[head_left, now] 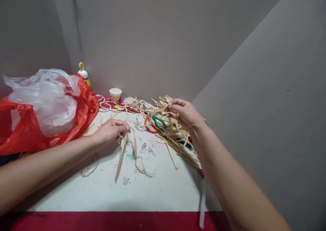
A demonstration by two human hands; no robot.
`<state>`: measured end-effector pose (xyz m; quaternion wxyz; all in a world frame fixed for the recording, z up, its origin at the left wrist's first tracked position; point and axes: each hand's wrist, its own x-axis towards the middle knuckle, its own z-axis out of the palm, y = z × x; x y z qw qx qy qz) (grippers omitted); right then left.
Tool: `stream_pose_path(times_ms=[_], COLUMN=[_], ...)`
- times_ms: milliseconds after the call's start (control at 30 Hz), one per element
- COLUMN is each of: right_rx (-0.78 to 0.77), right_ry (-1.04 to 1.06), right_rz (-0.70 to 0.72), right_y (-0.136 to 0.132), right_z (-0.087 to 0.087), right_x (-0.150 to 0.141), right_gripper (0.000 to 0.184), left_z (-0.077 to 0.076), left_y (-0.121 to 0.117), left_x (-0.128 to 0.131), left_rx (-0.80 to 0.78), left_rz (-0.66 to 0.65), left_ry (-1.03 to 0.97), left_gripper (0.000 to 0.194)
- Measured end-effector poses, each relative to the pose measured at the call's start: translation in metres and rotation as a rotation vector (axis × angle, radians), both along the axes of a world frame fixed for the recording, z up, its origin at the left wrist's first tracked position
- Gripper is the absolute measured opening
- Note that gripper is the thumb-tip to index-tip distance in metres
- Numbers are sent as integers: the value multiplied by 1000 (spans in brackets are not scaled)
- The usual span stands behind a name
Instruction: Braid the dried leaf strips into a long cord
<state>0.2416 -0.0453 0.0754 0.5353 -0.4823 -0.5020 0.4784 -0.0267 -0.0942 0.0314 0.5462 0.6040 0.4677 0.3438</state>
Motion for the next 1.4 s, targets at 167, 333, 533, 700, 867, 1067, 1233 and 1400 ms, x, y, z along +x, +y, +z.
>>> stream_pose_path(times_ms=[167, 333, 533, 700, 867, 1067, 1233, 1400], right_rx=[42, 15, -15, 273, 259, 6, -63, 26], right_ry=[-205, -246, -260, -611, -746, -298, -61, -196], right_rz=[115, 216, 301, 371, 371, 391, 454, 396], right_y=[-27, -44, -41, -33, -28, -25, -28, -31], right_z=[-7, -10, -20, -27, -33, -48, -55, -55], right_x=[-35, -56, -56, -48, -45, -48, -46, -43], right_gripper=[18, 15, 16, 9, 7, 15, 22, 13], left_z=[24, 20, 6, -7, -23, -22, -21, -24], left_y=[1, -1, 7, 16, 20, 12, 7, 8], left_x=[16, 34, 37, 38, 38, 40, 42, 42], left_rx=[314, 569, 651, 558, 490, 588, 666, 678], left_rz=[-5, -88, -78, -86, -91, -108, -69, 4], left_ry=[-115, -97, 30, 25, -46, -48, 2, 21], left_gripper=[20, 19, 22, 25, 29, 22, 23, 25])
